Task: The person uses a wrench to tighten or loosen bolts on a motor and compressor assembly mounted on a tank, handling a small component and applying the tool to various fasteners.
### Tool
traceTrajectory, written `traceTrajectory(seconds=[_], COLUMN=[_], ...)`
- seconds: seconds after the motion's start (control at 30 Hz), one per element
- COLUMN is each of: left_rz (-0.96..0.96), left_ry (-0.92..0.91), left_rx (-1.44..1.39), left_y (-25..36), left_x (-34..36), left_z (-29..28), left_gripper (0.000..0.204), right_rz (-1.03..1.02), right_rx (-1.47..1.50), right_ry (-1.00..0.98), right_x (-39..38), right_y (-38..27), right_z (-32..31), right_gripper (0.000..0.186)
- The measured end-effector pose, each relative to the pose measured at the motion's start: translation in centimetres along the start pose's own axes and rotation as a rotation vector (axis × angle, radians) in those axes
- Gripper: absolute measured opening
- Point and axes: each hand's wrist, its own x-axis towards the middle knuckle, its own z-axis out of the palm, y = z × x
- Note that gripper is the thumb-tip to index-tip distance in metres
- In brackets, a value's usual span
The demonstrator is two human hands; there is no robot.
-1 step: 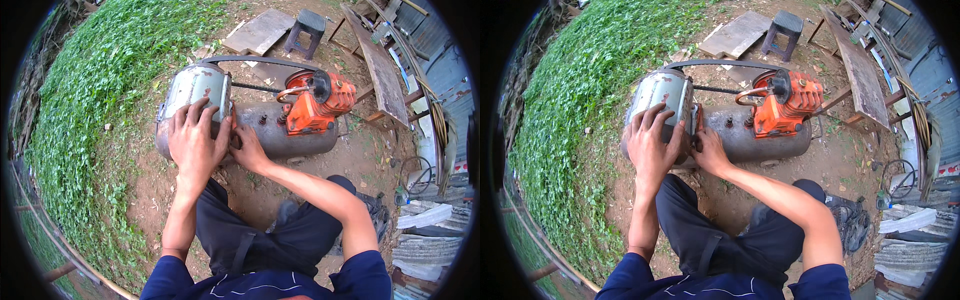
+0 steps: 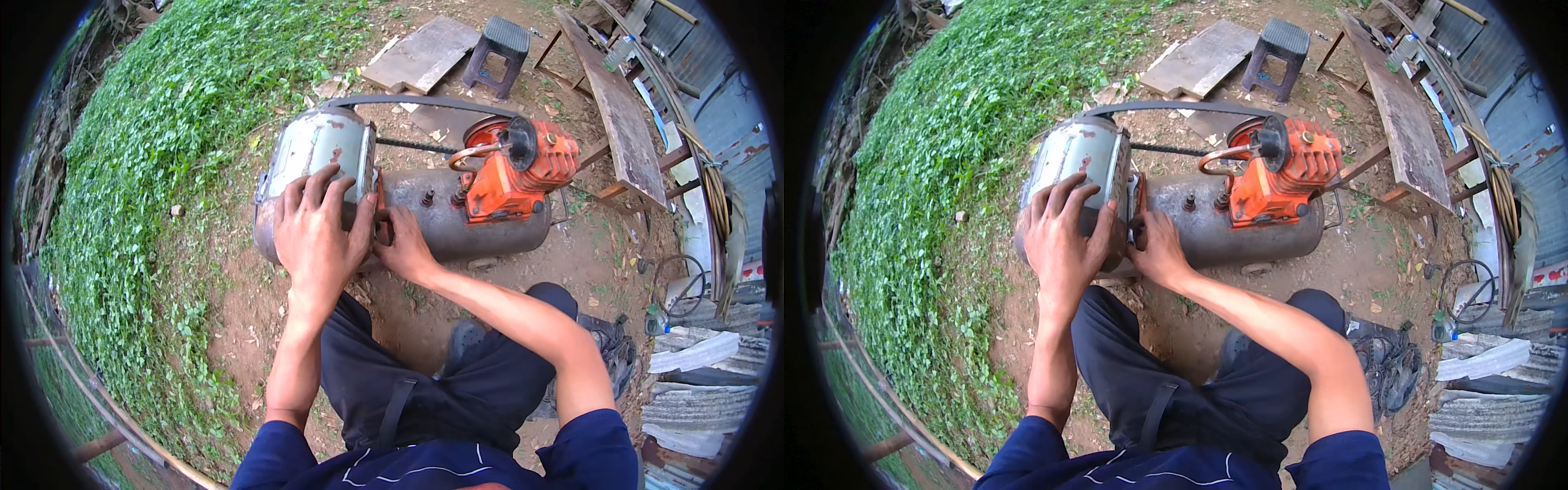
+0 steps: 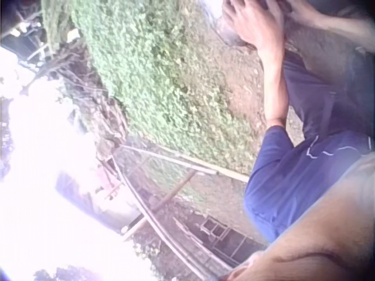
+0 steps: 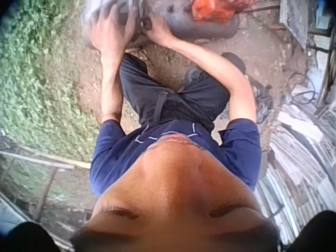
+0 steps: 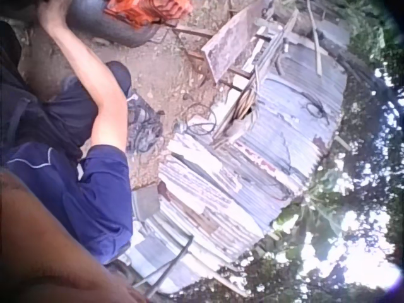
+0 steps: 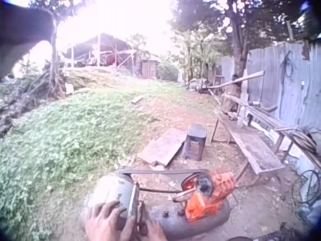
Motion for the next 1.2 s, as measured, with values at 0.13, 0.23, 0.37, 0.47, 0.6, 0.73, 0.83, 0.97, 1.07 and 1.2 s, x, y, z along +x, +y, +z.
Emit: traceTrajectory(seconds=[0.13,0.23,0.37,0.47,0.6,0.73,0.83,0.97,1.07,1.2], left_rz=[-0.017,-0.026,-0.079,-0.084,-0.087,-0.103,-0.103,-0.093,-0.096,-0.095], left_ry=[-0.004,0.011,0.051,0.086,0.113,0.114,0.113,0.12,0.129,0.125], left_rx=[0.021,0.05,0.054,0.024,0.04,0.092,0.074,0.081,0.082,0.094], left_y=[0.4,0.5,1.0,1.1,1.4,1.2,1.7,1.3,1.4,1.1], left_x=[0.2,0.4,0.6,0.4,0.9,0.4,0.7,0.6,0.7,0.3], left_z=[0.0,-0.1,0.0,0.5,0.7,0.4,0.8,0.8,0.9,0.7], left_gripper=[0.024,0.023,0.021,0.02,0.02,0.02,0.021,0.021,0.022,0.022], right_rz=[0.191,0.337,0.403,0.319,0.129,0.228,0.205,0.099,0.016,-0.028], right_rx=[0.084,0.165,0.232,0.242,0.072,-0.031,-0.028,0.059,0.114,0.269], right_ry=[-0.032,-0.132,-0.243,-0.364,-0.397,-0.48,-0.469,-0.424,-0.375,-0.376], right_x=[0.9,1.3,3.0,4.2,5.6,6.0,5.9,5.6,5.5,4.9], right_y=[3.0,3.5,3.1,3.8,4.2,1.5,4.1,4.6,5.4,4.7], right_z=[1.6,2.4,1.6,1.3,1.8,0.7,1.6,3.2,4.1,3.7], right_gripper=[0.085,0.087,0.086,0.104,0.135,0.134,0.132,0.134,0.137,0.138])
